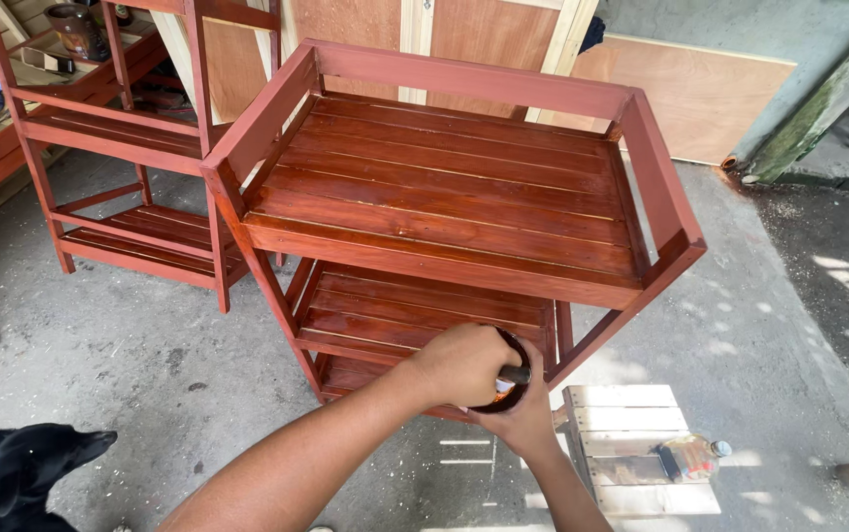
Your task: The person applies reddish-brown wood stain to a slatted wooden shelf unit using a wide brush, holding a container of stain in the other hand. They brush the top surface, edges, rails, and lower shelves, moving around the furniture to coat different sides.
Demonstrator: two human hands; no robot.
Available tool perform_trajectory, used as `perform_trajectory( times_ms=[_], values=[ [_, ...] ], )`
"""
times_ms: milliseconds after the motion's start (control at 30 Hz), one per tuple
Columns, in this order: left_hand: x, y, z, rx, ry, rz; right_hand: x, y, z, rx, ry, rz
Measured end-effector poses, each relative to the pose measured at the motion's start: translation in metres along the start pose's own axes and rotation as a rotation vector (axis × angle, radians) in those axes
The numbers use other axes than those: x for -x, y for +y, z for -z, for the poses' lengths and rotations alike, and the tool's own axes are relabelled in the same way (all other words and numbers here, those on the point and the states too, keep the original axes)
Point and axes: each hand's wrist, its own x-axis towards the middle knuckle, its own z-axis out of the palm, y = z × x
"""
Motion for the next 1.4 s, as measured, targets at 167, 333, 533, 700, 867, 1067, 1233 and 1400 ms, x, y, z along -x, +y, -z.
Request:
perform_trajectory(
  times_ms=[167,333,533,700,867,1067,1233,1400],
  values=[
    [-0.007,0.018,-0.013,0.033,0.068,-0.030,0.007,0.009,0.018,-0.168,-0.001,0.058],
    [-0.015,0.038,-0.003,0.065,0.040,0.021,0.010,0.009,0.034,-0.197,-0.032,-0.012],
    [-0.025,0.048,0.040,0.273,0.204,0.112,-0.006,-0.003,0.058,-0.158,-0.061,-0.043],
    [-0.029,0.024,0.048,0.715,0.391,0.045,-0.023,-0.008,0.068,-0.225,0.017,-0.012],
    [-0.041,-0.028,0.049,1.340,0.431,0.093,-0.054,-0.012,0.073,-0.108,0.096,0.028],
    [-0.075,-0.086,0.084,1.245,0.403,0.008,-0.122,-0.029,0.071,0.051,0.188,0.133],
    [-0.096,-0.142,0.112,1.237,0.578,0.019,-0.198,-0.037,0.041,0.048,0.213,0.134],
    [-0.095,-0.215,0.134,1.360,0.788,0.018,-0.277,-0.028,-0.018,0.010,0.189,0.146]
  ],
)
